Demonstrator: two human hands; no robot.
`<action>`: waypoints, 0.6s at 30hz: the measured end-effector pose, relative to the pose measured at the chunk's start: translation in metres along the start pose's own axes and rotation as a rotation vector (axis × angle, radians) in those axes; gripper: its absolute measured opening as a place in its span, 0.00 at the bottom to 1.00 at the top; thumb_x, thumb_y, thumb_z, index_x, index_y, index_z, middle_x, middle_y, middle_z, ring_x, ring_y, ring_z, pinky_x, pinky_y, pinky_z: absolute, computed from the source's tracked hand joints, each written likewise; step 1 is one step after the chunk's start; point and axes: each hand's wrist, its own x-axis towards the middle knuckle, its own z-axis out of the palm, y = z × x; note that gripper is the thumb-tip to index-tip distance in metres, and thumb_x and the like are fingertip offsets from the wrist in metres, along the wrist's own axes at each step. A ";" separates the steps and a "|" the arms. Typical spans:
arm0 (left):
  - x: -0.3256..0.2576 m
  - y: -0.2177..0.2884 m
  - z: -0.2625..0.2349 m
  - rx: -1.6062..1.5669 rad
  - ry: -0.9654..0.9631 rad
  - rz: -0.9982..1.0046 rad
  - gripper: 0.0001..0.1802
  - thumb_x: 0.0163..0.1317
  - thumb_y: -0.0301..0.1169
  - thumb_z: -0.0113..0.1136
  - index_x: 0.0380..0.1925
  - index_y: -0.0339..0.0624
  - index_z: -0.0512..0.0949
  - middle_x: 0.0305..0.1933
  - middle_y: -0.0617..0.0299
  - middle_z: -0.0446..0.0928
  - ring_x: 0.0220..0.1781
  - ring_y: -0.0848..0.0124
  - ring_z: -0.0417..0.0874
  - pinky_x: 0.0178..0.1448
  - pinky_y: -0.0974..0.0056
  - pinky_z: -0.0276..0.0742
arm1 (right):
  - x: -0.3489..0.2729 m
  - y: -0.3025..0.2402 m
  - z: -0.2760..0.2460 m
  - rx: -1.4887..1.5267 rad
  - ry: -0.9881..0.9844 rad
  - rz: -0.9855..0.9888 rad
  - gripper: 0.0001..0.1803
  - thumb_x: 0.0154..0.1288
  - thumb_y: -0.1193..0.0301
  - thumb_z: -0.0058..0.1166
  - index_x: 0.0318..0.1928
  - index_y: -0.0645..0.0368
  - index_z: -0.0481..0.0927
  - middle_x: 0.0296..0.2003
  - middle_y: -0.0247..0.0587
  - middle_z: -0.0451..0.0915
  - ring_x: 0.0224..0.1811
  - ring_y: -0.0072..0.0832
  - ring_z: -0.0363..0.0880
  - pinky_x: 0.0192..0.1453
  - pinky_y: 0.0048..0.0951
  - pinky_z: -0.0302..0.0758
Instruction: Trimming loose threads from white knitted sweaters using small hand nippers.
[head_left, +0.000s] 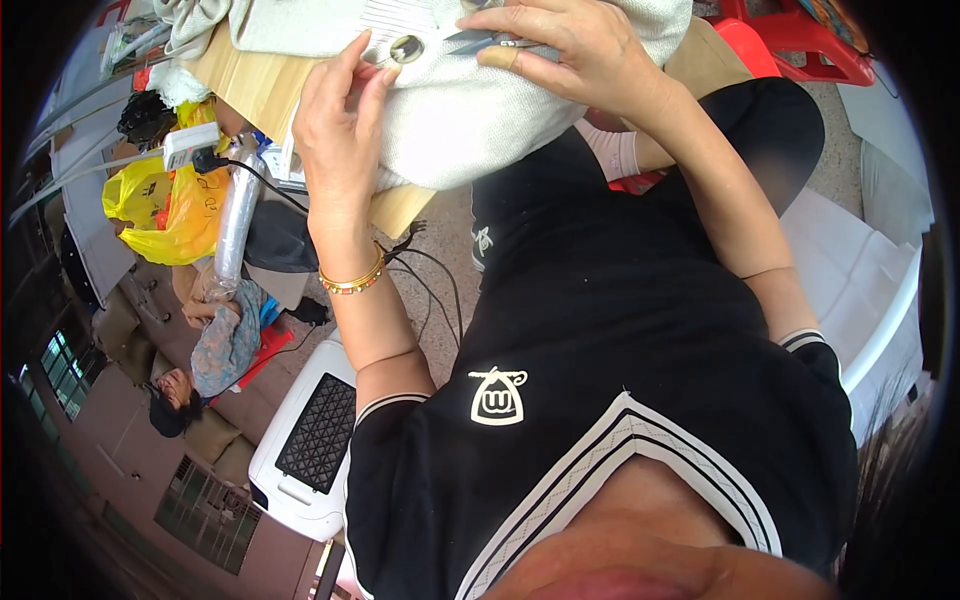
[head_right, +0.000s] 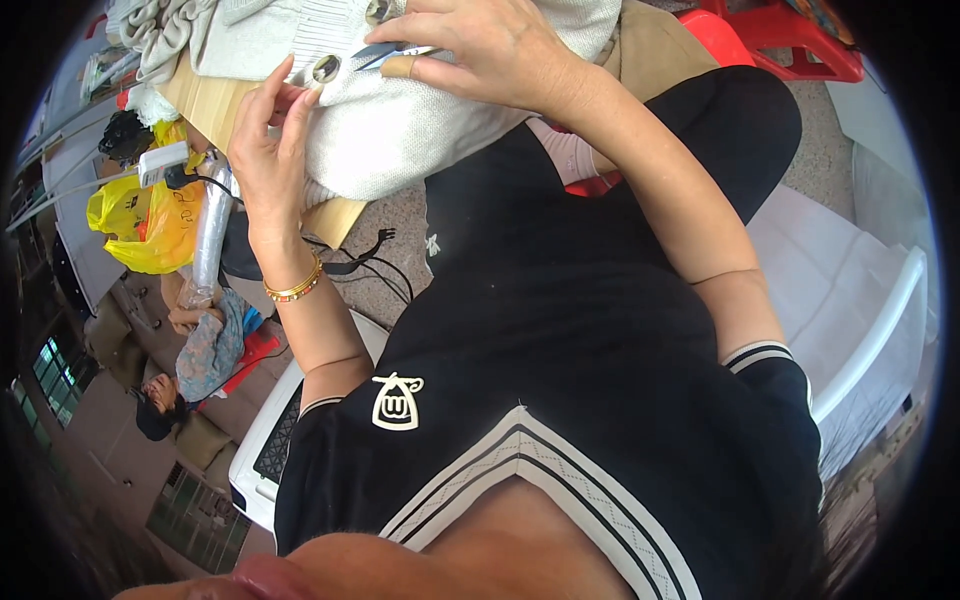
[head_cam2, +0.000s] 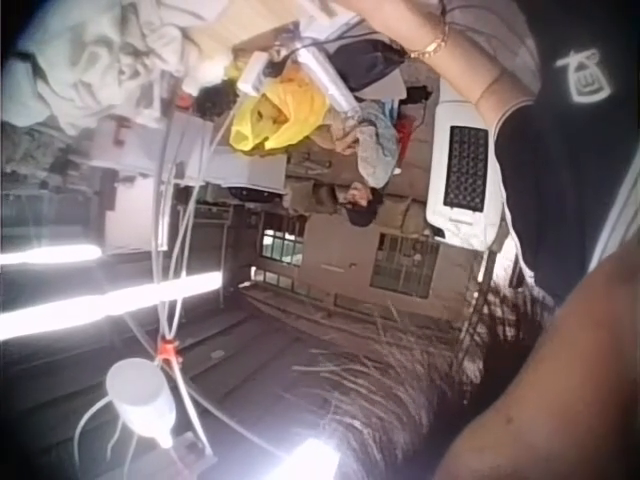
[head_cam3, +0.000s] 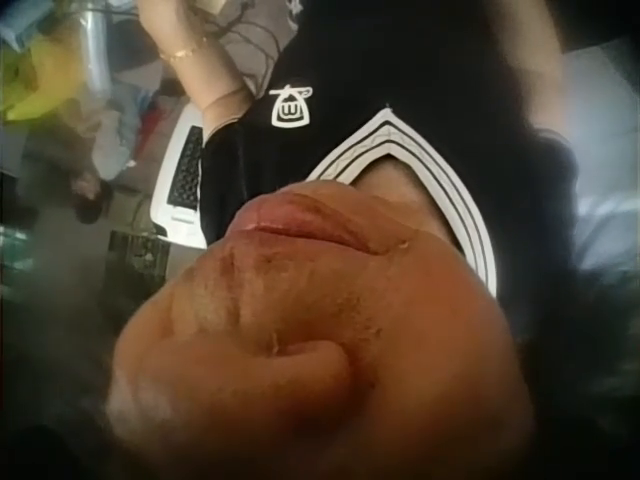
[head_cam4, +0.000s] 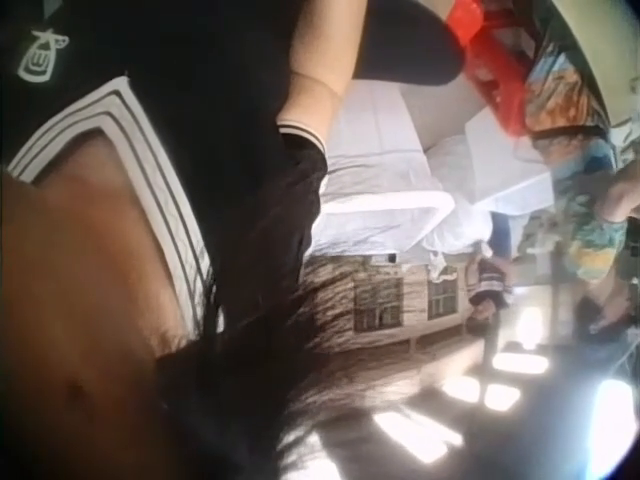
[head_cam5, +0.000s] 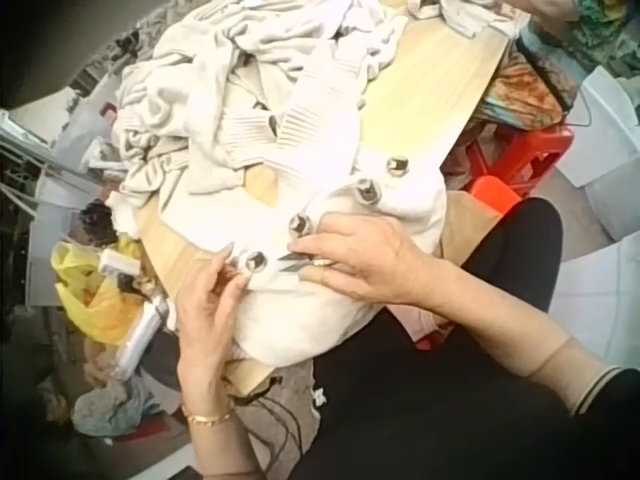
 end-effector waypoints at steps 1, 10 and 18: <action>0.000 0.000 0.000 0.001 -0.002 0.001 0.19 0.63 0.26 0.68 0.54 0.39 0.82 0.35 0.57 0.80 0.37 0.68 0.83 0.43 0.63 0.79 | 0.000 -0.001 -0.001 -0.005 -0.006 0.011 0.17 0.63 0.66 0.66 0.50 0.58 0.84 0.32 0.42 0.78 0.31 0.38 0.80 0.33 0.34 0.76; 0.004 0.001 0.000 0.185 0.045 0.082 0.04 0.63 0.25 0.67 0.38 0.39 0.85 0.37 0.57 0.81 0.37 0.64 0.83 0.43 0.64 0.79 | 0.001 -0.004 -0.002 -0.021 -0.038 0.053 0.17 0.63 0.65 0.66 0.50 0.58 0.84 0.32 0.42 0.79 0.31 0.39 0.80 0.34 0.34 0.77; 0.009 -0.009 0.008 -0.284 -0.017 0.169 0.05 0.73 0.25 0.57 0.44 0.35 0.78 0.58 0.52 0.82 0.46 0.73 0.83 0.48 0.68 0.79 | 0.005 -0.005 -0.003 -0.012 -0.074 0.082 0.17 0.64 0.65 0.66 0.50 0.58 0.84 0.33 0.42 0.79 0.31 0.39 0.80 0.34 0.34 0.77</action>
